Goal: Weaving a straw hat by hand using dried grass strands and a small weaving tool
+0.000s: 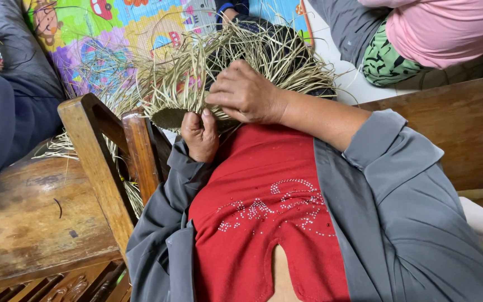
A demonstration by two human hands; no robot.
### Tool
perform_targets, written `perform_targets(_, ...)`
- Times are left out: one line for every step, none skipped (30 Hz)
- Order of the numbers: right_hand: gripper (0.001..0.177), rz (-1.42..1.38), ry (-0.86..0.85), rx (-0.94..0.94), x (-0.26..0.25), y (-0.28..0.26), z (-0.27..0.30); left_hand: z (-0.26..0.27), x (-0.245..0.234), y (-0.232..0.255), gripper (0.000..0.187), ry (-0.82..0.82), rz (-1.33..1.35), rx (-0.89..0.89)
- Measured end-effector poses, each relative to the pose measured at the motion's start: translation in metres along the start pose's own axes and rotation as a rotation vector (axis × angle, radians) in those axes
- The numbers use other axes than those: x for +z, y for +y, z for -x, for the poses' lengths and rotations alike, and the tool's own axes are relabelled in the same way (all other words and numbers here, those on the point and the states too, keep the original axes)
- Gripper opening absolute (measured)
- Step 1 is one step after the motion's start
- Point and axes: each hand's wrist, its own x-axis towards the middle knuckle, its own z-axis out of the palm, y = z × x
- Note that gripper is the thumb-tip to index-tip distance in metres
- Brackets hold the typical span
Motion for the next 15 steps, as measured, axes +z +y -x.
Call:
perform_targets(0.021, -0.016, 0.012, 0.007, -0.001, 0.002, -0.002, 0.003, 0.0, -0.005, 0.035, -0.002, -0.007, 0.002)
perform_targets(0.023, -0.032, 0.024, 0.016, -0.002, 0.004, -0.004, 0.006, 0.001, -0.01, 0.036, -0.005, -0.012, 0.003)
perform_targets(0.023, -0.032, 0.024, 0.018, -0.003, 0.002, -0.006, 0.007, 0.0, -0.009, 0.036, -0.006, -0.012, 0.002)
perform_targets(0.02, -0.042, 0.028, 0.017, -0.004, 0.001, -0.008, 0.007, -0.001, -0.008, 0.036, -0.007, -0.014, 0.007)
perform_targets(0.018, -0.052, 0.033, 0.017, -0.006, 0.001, -0.01, 0.006, -0.001, -0.008, 0.036, -0.007, -0.016, 0.013)
perform_targets(0.018, -0.052, 0.032, 0.015, -0.007, 0.001, -0.012, 0.006, -0.001, -0.006, 0.036, -0.004, -0.016, 0.012)
perform_targets(0.015, -0.03, 0.035, 0.015, -0.008, 0.001, -0.014, 0.006, -0.001, -0.005, 0.036, -0.003, -0.027, 0.022)
perform_targets(0.014, -0.009, 0.038, 0.015, -0.009, 0.0, -0.016, 0.007, -0.002, -0.003, 0.036, -0.002, -0.039, 0.03)
perform_targets(0.014, -0.012, 0.037, 0.012, -0.009, 0.002, -0.016, 0.005, -0.001, 0.004, 0.036, 0.001, -0.041, 0.028)
perform_targets(0.012, -0.009, -0.001, -0.024, -0.009, 0.004, -0.015, 0.003, 0.0, 0.011, 0.038, -0.031, -0.123, 0.014)
perform_targets(0.012, -0.007, -0.039, -0.06, -0.01, 0.007, -0.015, 0.001, 0.002, 0.017, 0.039, -0.063, -0.204, -0.001)
perform_targets(0.012, -0.008, -0.04, -0.059, -0.009, 0.007, -0.013, 0.001, 0.002, 0.019, 0.039, -0.064, -0.203, -0.003)
perform_targets(0.011, -0.006, -0.041, -0.061, -0.009, 0.007, -0.012, 0.0, 0.002, 0.021, 0.04, -0.069, -0.191, 0.0)
perform_targets(0.012, -0.003, -0.04, -0.069, -0.008, 0.007, -0.012, -0.001, 0.001, 0.022, 0.04, -0.07, -0.18, 0.005)
perform_targets(0.012, -0.003, -0.04, -0.071, -0.007, 0.008, -0.009, -0.003, 0.001, 0.025, 0.04, -0.068, -0.181, 0.005)
